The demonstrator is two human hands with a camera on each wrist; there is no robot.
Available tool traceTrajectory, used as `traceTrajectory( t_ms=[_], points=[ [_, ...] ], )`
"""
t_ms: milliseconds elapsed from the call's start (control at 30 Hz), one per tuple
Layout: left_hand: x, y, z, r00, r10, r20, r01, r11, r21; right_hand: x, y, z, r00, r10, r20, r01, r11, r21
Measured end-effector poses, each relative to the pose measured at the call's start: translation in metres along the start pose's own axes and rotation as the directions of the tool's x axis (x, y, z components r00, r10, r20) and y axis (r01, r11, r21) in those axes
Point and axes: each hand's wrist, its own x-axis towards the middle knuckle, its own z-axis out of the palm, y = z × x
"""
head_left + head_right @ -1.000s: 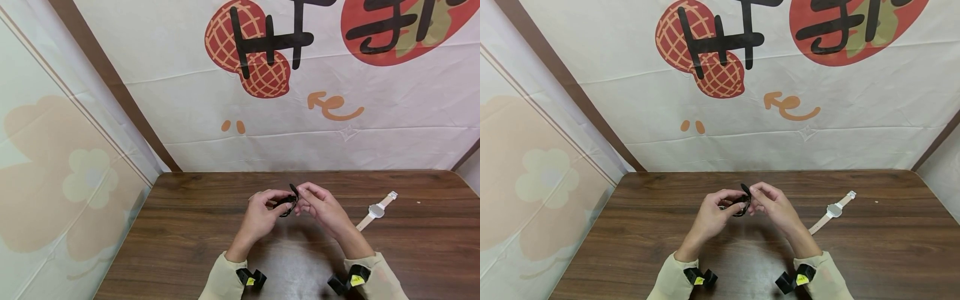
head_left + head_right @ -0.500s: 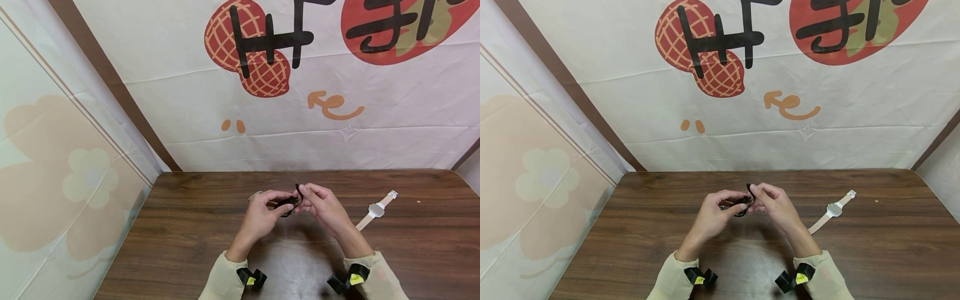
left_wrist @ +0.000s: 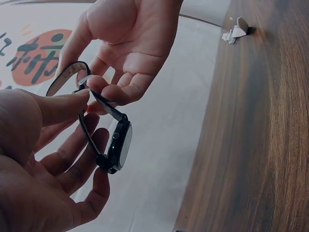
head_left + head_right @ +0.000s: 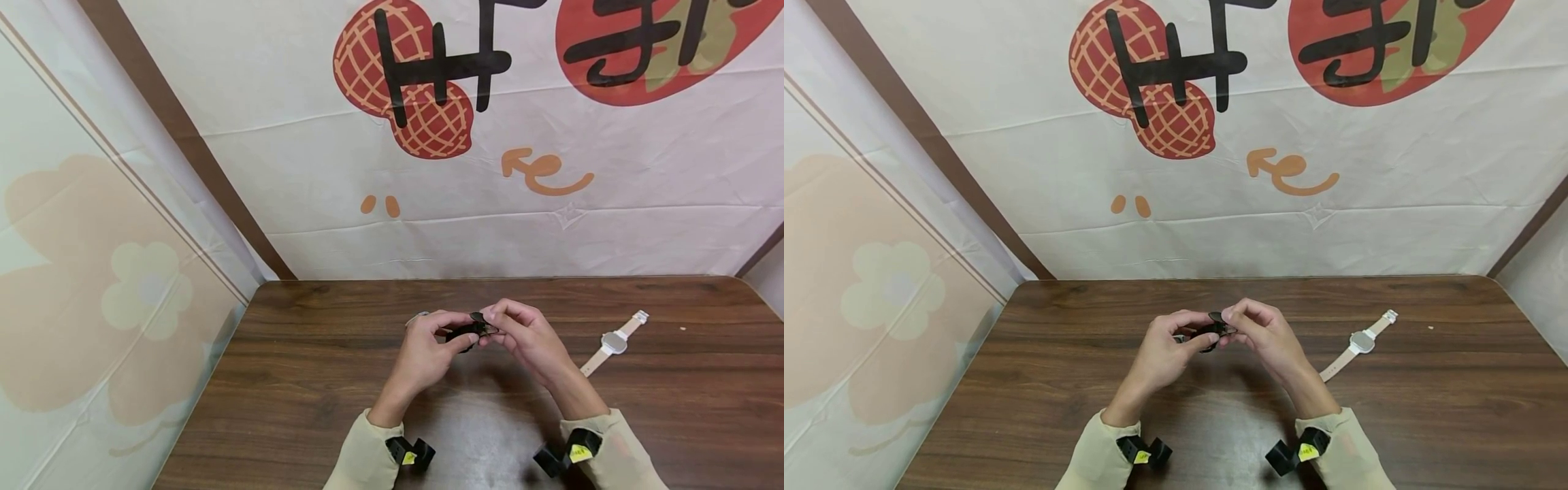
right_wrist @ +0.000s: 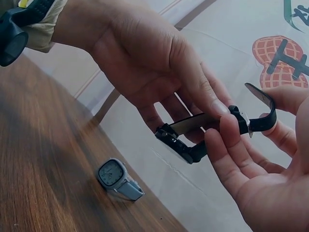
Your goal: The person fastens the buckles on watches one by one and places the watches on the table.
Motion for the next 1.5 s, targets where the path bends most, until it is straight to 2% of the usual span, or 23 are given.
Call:
traceTrajectory(
  t_ms=[200,567,900,1500],
  points=[
    [-0.0007,-0.0002,-0.0003,1.000,0.015,-0.011,-0.015,1.000,-0.002,-0.0009,-0.0006,-0.0007,0.999,-0.032,0.031,0.032,0.999,0.008],
    [-0.0008,0.0040,0.0001,1.000,-0.009,-0.001,0.009,1.000,-0.012,-0.0014,-0.0009,-0.0012,1.000,-0.016,-0.013,0.016,1.000,-0.015],
    [-0.0010,0.0040,0.0000,1.000,-0.007,0.002,0.007,1.000,-0.011,-0.0004,-0.0007,-0.0014,1.000,-0.013,0.004,0.013,1.000,-0.020],
    [-0.0007,0.0022,0.0013,1.000,-0.008,-0.017,0.008,1.000,0.006,0.0004,0.0004,0.0007,1.000,-0.009,-0.020,0.009,1.000,-0.013]
  ],
)
